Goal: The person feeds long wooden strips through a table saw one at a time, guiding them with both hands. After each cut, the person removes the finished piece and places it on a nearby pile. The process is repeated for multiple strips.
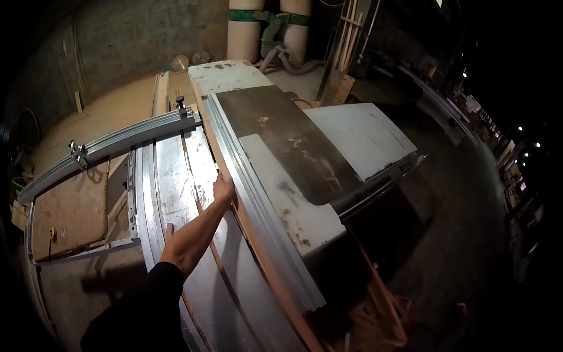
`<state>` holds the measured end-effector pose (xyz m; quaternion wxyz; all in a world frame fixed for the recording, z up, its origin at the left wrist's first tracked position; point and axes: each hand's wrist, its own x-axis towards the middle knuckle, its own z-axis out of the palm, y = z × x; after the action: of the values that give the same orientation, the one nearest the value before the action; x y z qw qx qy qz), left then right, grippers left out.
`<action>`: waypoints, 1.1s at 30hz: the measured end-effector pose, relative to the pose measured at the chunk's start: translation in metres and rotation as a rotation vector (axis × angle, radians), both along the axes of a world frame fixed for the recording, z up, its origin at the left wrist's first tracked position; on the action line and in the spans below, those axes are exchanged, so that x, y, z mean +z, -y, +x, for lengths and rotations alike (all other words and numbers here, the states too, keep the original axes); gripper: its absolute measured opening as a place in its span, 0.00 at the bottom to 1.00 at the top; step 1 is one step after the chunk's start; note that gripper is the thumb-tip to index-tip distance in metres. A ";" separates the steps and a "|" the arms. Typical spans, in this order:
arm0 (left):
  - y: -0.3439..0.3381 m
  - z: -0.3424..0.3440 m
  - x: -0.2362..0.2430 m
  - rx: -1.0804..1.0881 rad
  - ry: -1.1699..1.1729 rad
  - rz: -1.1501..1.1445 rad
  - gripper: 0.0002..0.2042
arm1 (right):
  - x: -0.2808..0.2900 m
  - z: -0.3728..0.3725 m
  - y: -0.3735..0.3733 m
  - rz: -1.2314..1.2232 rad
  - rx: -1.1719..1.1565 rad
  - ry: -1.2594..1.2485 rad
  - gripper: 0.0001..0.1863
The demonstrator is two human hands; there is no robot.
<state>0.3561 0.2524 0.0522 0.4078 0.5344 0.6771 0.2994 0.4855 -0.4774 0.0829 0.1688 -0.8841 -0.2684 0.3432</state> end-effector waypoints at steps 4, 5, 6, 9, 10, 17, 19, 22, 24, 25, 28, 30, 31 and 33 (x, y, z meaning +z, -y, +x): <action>0.035 -0.003 0.073 0.095 0.551 0.146 0.36 | 0.034 -0.012 0.006 0.036 0.035 0.056 0.14; 0.031 0.006 0.053 0.037 0.548 0.178 0.36 | 0.044 -0.019 0.016 0.041 0.029 0.076 0.14; 0.048 0.017 0.064 0.055 0.646 0.174 0.36 | 0.055 -0.027 0.028 0.048 0.026 0.094 0.14; 0.152 0.030 0.166 -0.120 1.002 -0.044 0.27 | 0.093 -0.062 0.076 0.072 -0.041 0.175 0.14; 0.177 0.018 0.184 -0.140 1.105 -0.146 0.24 | 0.101 -0.075 0.090 0.085 -0.040 0.185 0.14; 0.369 0.003 0.289 -0.407 1.608 -0.520 0.14 | 0.142 -0.184 0.216 0.163 -0.153 0.271 0.15; 0.422 -0.005 0.302 -0.450 1.623 -0.534 0.11 | 0.148 -0.220 0.253 0.161 -0.208 0.276 0.15; 0.521 -0.009 0.334 -0.594 1.593 -0.663 0.12 | 0.156 -0.289 0.311 0.197 -0.380 0.284 0.15; 0.563 -0.024 0.338 -0.658 1.621 -0.783 0.13 | 0.166 -0.334 0.332 0.162 -0.466 0.304 0.16; 0.558 -0.038 0.327 -0.646 1.656 -0.725 0.14 | 0.154 -0.335 0.321 0.184 -0.436 0.268 0.16; 0.612 -0.067 0.331 -0.763 1.634 -0.831 0.12 | 0.161 -0.418 0.326 0.102 -0.594 0.317 0.17; 0.643 -0.097 0.333 -0.870 1.585 -0.872 0.12 | 0.154 -0.472 0.328 0.081 -0.706 0.307 0.17; 0.653 -0.111 0.334 -0.884 1.523 -0.874 0.12 | 0.149 -0.499 0.328 0.073 -0.760 0.294 0.17; 0.667 -0.133 0.325 -0.901 1.436 -0.884 0.12 | 0.136 -0.550 0.318 0.061 -0.863 0.267 0.18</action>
<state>0.2235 -0.4149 0.3773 0.9678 0.2311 0.0480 0.0878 -0.0648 -0.7955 0.2191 0.2863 -0.9463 0.0952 0.1166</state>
